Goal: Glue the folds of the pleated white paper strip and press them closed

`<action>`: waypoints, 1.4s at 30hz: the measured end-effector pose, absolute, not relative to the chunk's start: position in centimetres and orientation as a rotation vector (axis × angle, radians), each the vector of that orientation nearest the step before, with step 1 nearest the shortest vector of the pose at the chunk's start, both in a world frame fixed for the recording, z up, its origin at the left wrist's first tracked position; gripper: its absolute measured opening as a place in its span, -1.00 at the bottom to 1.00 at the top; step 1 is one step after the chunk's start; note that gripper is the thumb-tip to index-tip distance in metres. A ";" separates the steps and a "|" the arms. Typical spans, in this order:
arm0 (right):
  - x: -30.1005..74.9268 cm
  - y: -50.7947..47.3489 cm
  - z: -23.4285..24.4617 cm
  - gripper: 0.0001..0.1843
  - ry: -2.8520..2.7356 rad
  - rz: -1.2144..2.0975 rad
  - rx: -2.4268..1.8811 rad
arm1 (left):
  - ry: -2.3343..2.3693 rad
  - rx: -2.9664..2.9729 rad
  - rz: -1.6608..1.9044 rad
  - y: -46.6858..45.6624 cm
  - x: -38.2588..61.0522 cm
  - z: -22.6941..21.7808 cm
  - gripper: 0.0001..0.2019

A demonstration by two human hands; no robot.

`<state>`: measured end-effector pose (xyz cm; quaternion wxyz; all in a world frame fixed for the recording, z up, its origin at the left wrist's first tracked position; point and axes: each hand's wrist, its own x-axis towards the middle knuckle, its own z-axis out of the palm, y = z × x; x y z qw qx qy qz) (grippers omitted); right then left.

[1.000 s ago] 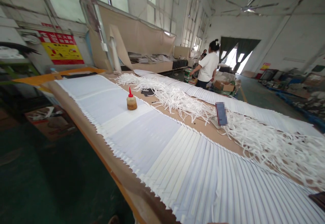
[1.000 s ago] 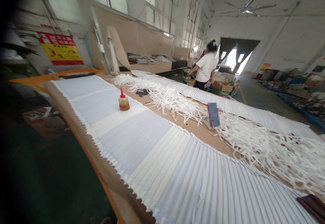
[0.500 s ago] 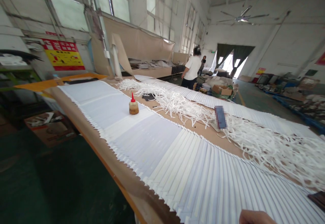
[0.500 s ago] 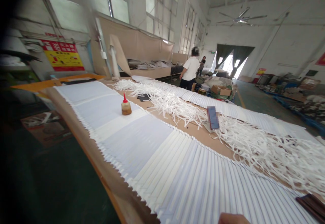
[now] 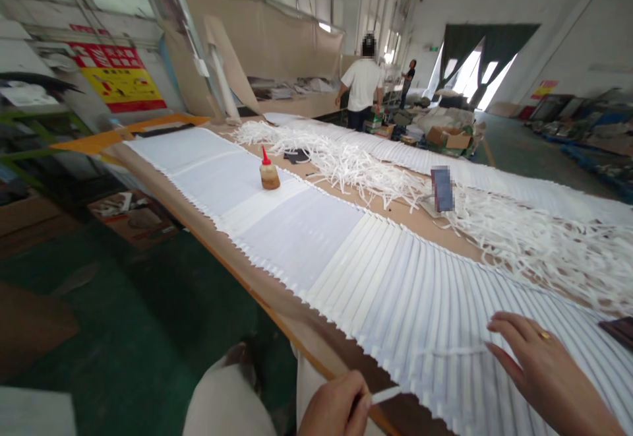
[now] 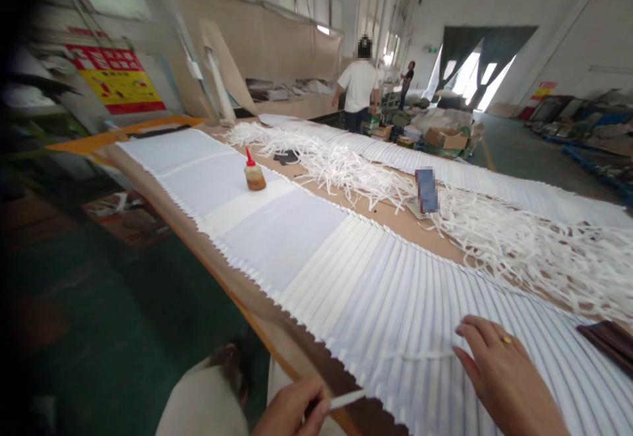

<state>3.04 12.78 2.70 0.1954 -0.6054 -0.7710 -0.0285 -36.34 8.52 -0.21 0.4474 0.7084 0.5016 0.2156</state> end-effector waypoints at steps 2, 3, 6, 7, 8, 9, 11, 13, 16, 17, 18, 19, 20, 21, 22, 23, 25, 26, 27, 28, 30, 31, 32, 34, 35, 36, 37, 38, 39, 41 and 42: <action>-2.5 11.7 4.2 -0.71 -2.182 0.183 -1.519 | 1.201 1.792 0.572 7.9 -35.0 1.4 -0.82; -5.4 11.2 4.9 -0.68 -2.225 0.397 -1.429 | 1.185 1.797 0.581 7.8 -34.5 2.0 -0.81; -12.2 10.5 6.2 -0.65 -2.336 0.942 -1.209 | 1.160 1.766 0.637 7.7 -33.6 3.0 -0.86; -13.3 10.6 6.4 -0.68 -2.340 1.081 -1.213 | 1.161 1.740 0.654 7.7 -33.7 3.1 -0.86; -13.9 10.8 6.6 -0.70 -2.330 1.196 -1.247 | 1.171 1.708 0.667 7.8 -33.9 3.0 -0.85; -14.0 11.2 6.6 -0.71 -2.312 1.283 -1.306 | 1.188 1.673 0.676 7.9 -34.1 2.9 -0.82; -13.2 12.3 6.7 -0.69 -2.271 1.372 -1.418 | 1.243 1.594 0.693 8.3 -34.5 2.6 -0.75; -12.2 13.6 6.7 -0.71 -2.251 1.360 -1.473 | 1.286 1.498 0.720 8.7 -34.6 2.3 -0.72; -11.6 15.7 6.6 -0.74 -2.237 1.279 -1.515 | 1.313 1.330 0.755 9.5 -33.9 1.9 -0.72; -11.7 16.4 6.5 -0.75 -2.236 1.270 -1.523 | 1.316 1.281 0.764 9.7 -33.7 1.8 -0.72; -11.9 17.1 6.4 -0.76 -2.236 1.277 -1.527 | 1.317 1.240 0.772 10.0 -33.5 1.7 -0.73; -12.1 17.7 6.3 -0.77 -2.237 1.296 -1.530 | 1.321 1.209 0.778 10.2 -33.3 1.6 -0.73; -12.4 18.4 6.1 -0.78 -2.244 1.312 -1.532 | 1.323 1.188 0.784 10.5 -33.4 1.6 -0.74; -12.7 19.1 5.9 -0.78 -2.259 1.314 -1.537 | 1.328 1.176 0.787 10.7 -33.5 1.5 -0.74; -13.0 19.7 5.8 -0.79 -2.284 1.294 -1.546 | 1.335 1.174 0.789 10.9 -33.7 1.5 -0.75; -13.2 20.3 5.6 -0.80 -2.317 1.252 -1.557 | 1.348 1.180 0.789 11.0 -34.0 1.4 -0.74; -13.6 21.3 5.5 -0.82 -2.394 1.149 -1.576 | 1.388 1.216 0.786 11.1 -34.6 1.4 -0.73; -13.7 21.8 5.5 -0.83 -2.428 1.107 -1.585 | 1.411 1.245 0.784 11.1 -35.0 1.4 -0.73; -13.8 22.2 5.5 -0.84 -2.459 1.072 -1.594 | 1.436 1.281 0.782 11.1 -35.2 1.5 -0.72; -13.9 22.6 5.6 -0.84 -2.485 1.040 -1.603 | 1.460 1.324 0.780 11.0 -35.4 1.5 -0.73; -14.0 23.1 5.7 -0.84 -2.523 0.980 -1.619 | 1.500 1.423 0.774 10.7 -35.7 1.5 -0.75; -14.1 23.3 5.8 -0.84 -2.536 0.954 -1.626 | 1.514 1.478 0.770 10.6 -35.7 1.6 -0.76; -14.2 23.4 5.8 -0.84 -2.546 0.936 -1.630 | 1.524 1.538 0.768 10.5 -35.7 1.6 -0.77; -14.2 23.7 5.9 -0.84 -2.555 0.924 -1.625 | 1.529 1.676 0.767 10.4 -35.7 1.6 -0.79; -14.3 23.8 5.9 -0.84 -2.556 0.928 -1.619 | 1.530 1.756 0.764 10.4 -35.7 1.6 -0.78; -14.3 23.9 5.9 -0.84 -2.556 0.934 -1.609 | 1.531 1.843 0.757 10.5 -35.7 1.6 -0.77; -14.3 23.9 5.9 -0.84 -2.554 0.940 -1.598 | 1.532 1.938 0.741 10.6 -35.7 1.6 -0.75; -14.3 24.0 5.9 -0.84 -2.554 0.947 -1.587 | 1.535 2.036 0.707 10.8 -35.7 1.6 -0.73; -14.3 24.1 5.9 -0.84 -2.553 0.954 -1.579 | 1.537 2.134 0.655 11.0 -35.6 1.6 -0.71; -14.3 24.1 5.8 -0.84 -2.554 0.970 -1.570 | 1.548 2.299 0.504 11.4 -35.4 1.6 -0.64; -14.4 24.1 5.8 -0.84 -2.554 0.978 -1.571 | 1.557 2.357 0.421 11.6 -35.3 1.7 -0.61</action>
